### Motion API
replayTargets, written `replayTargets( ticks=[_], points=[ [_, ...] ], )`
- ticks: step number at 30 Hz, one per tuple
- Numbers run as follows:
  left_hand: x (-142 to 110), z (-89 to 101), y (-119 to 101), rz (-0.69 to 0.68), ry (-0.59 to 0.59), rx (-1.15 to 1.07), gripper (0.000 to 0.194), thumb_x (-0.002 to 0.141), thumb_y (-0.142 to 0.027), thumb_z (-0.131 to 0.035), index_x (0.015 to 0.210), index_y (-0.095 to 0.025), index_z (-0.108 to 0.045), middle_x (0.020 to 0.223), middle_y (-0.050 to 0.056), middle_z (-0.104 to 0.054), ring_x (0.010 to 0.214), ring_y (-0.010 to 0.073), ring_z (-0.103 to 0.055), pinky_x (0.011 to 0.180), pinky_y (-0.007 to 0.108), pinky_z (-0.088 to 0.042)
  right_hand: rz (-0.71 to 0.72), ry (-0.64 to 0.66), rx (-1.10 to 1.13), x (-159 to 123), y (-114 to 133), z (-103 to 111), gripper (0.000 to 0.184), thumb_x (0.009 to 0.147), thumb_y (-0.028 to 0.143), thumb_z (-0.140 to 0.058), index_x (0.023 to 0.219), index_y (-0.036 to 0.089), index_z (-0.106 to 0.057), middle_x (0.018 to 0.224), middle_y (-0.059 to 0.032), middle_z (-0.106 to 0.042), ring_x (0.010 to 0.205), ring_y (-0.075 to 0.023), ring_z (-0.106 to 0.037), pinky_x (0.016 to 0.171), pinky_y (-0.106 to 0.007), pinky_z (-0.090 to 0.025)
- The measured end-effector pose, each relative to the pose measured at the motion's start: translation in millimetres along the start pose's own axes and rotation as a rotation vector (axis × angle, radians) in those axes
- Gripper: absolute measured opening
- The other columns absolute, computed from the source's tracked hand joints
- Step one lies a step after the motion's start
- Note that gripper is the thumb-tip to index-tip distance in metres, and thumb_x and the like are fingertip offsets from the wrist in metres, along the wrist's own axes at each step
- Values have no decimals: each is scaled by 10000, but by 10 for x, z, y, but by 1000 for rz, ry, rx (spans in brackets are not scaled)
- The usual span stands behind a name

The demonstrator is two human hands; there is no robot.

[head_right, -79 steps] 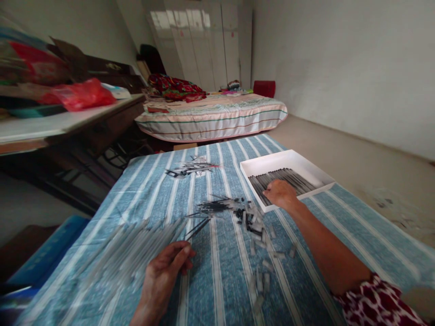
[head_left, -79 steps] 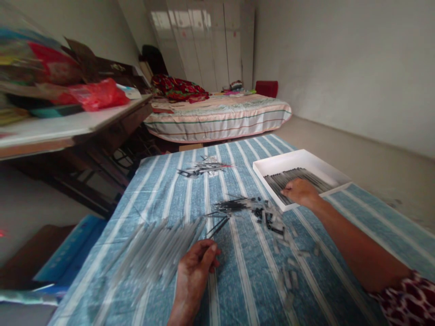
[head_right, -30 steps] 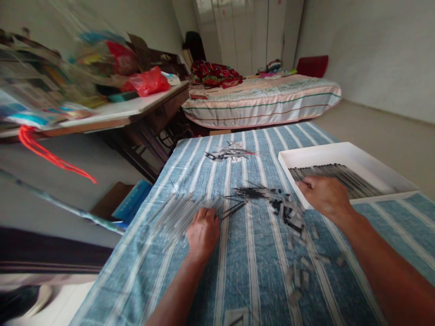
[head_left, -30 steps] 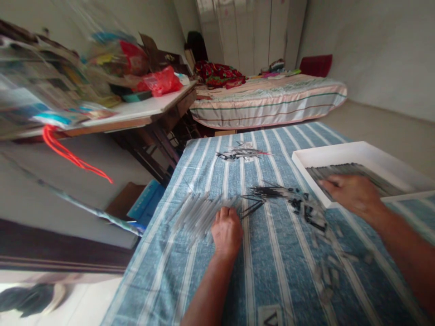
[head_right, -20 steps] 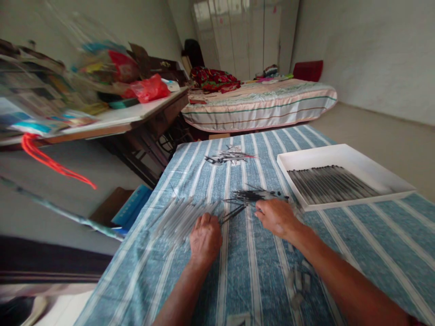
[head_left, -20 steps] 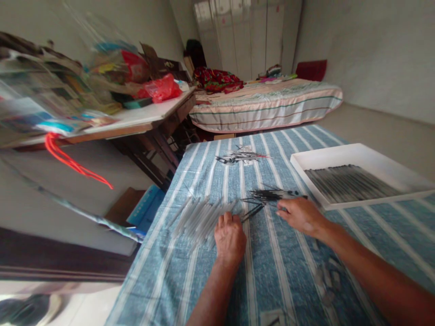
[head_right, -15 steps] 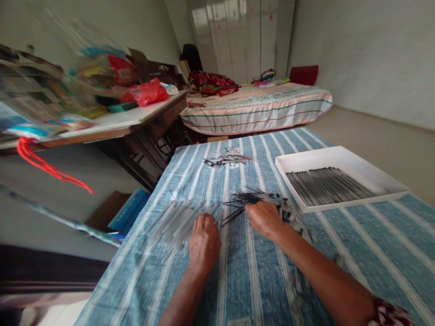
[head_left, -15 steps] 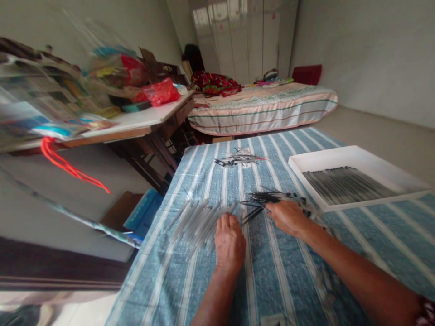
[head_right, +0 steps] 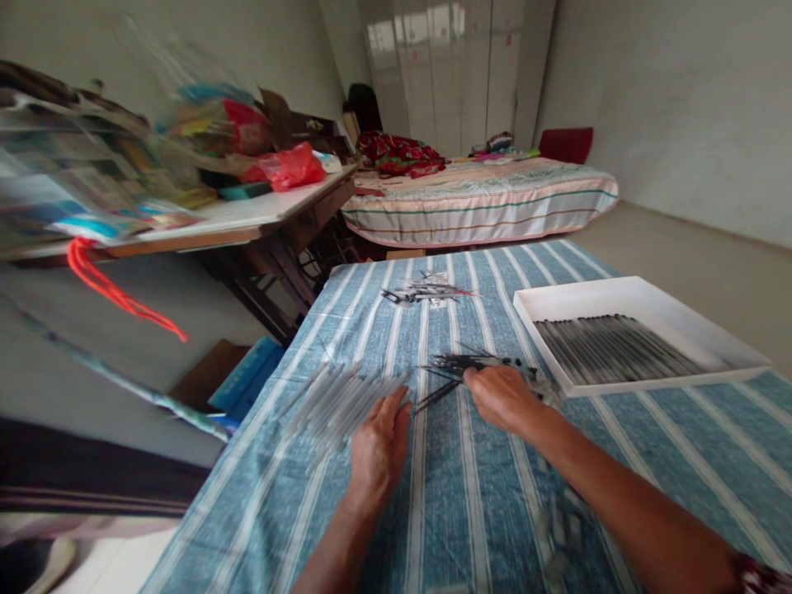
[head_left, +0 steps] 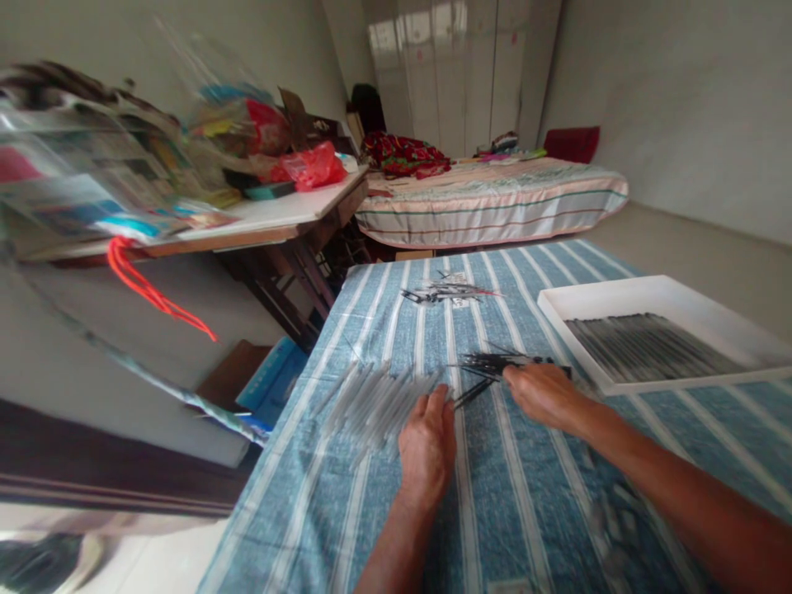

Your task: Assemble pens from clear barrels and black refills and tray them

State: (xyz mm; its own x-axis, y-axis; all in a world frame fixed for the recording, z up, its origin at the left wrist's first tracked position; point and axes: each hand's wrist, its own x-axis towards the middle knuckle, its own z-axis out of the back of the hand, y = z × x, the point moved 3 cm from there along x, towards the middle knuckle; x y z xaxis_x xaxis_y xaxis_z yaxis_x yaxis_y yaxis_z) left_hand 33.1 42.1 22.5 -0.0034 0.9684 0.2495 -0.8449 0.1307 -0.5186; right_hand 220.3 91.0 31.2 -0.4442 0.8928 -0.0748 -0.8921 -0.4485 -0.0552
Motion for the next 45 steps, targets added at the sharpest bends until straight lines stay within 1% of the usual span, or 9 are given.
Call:
replayTargets(
  ticks=[5, 16, 21, 26, 30, 36, 38, 40, 45],
  points=[
    [-8, -9, 5, -7, 13, 18, 326, 901, -269, -393, 1154, -198, -585, 917, 74, -667, 809, 188, -641, 728, 282, -500, 104, -33, -70, -215, -118, 132, 250, 900, 214, -353, 891, 177, -600, 692, -75, -693, 636, -214, -659, 504, -264, -307],
    [-29, -34, -29, -33, 73, 64, 337, 904, -278, -384, 1159, -195, -588, 913, 78, -656, 815, 198, -635, 731, 290, -489, 254, -38, -130, -361, -71, 264, 191, 848, 71, -405, 861, 143, -581, 652, -51, -674, 570, -176, -629, 487, -276, -245],
    [-43, -16, -52, -148, 134, 42, 322, 910, -295, -378, 1132, -215, -596, 874, 60, -643, 781, 177, -623, 709, 261, -476, 318, -73, -170, -379, -129, 328, 201, 808, 23, -420, 859, 144, -572, 639, -51, -661, 571, -170, -613, 500, -269, -272],
    [-76, -20, -91, -325, 272, -97, 306, 917, -295, -370, 1100, -189, -591, 901, 62, -652, 814, 167, -621, 746, 259, -470, 442, -156, -224, -412, -178, 389, 183, 848, 51, -410, 804, 143, -561, 618, -57, -635, 558, -164, -581, 515, -263, -302],
    [-110, -43, -158, -374, 367, -233, 260, 907, -298, -407, 1039, -191, -605, 901, 48, -668, 807, 161, -620, 752, 259, -465, 502, -166, -266, -456, -57, 467, 183, 871, 74, -414, 769, 142, -550, 600, -52, -617, 549, -155, -558, 511, -262, -309],
    [-118, -41, -261, -291, 441, -438, 244, 890, -304, -438, 909, -172, -642, 764, 23, -648, 704, 155, -588, 649, 246, -458, 559, -284, -183, -557, 290, 653, 181, 882, 108, -407, 804, 144, -565, 594, -45, -603, 565, -174, -556, 508, -280, -304],
    [-117, -44, -250, -221, 438, -524, 242, 875, -312, -465, 938, -169, -649, 737, 19, -637, 659, 146, -573, 602, 236, -456, 534, -335, -69, -591, 259, 689, 194, 895, 133, -392, 845, 144, -579, 605, -34, -607, 572, -164, -555, 525, -277, -310],
    [-116, -49, -213, -114, 406, -625, 258, 851, -323, -502, 998, -163, -643, 714, 16, -630, 593, 130, -554, 542, 224, -448, 419, -336, 42, -611, 86, 657, 214, 905, 174, -391, 842, 153, -594, 625, -29, -622, 572, -147, -553, 545, -265, -314],
    [-117, -31, -177, 74, 363, -873, 382, 821, -346, -544, 1145, -147, -586, 656, 4, -604, 480, 93, -487, 464, 209, -412, -44, -103, 226, -710, -560, 280, 209, 864, 235, -461, 805, 191, -656, 696, -26, -680, 622, -146, -601, 570, -235, -318]
  ],
)
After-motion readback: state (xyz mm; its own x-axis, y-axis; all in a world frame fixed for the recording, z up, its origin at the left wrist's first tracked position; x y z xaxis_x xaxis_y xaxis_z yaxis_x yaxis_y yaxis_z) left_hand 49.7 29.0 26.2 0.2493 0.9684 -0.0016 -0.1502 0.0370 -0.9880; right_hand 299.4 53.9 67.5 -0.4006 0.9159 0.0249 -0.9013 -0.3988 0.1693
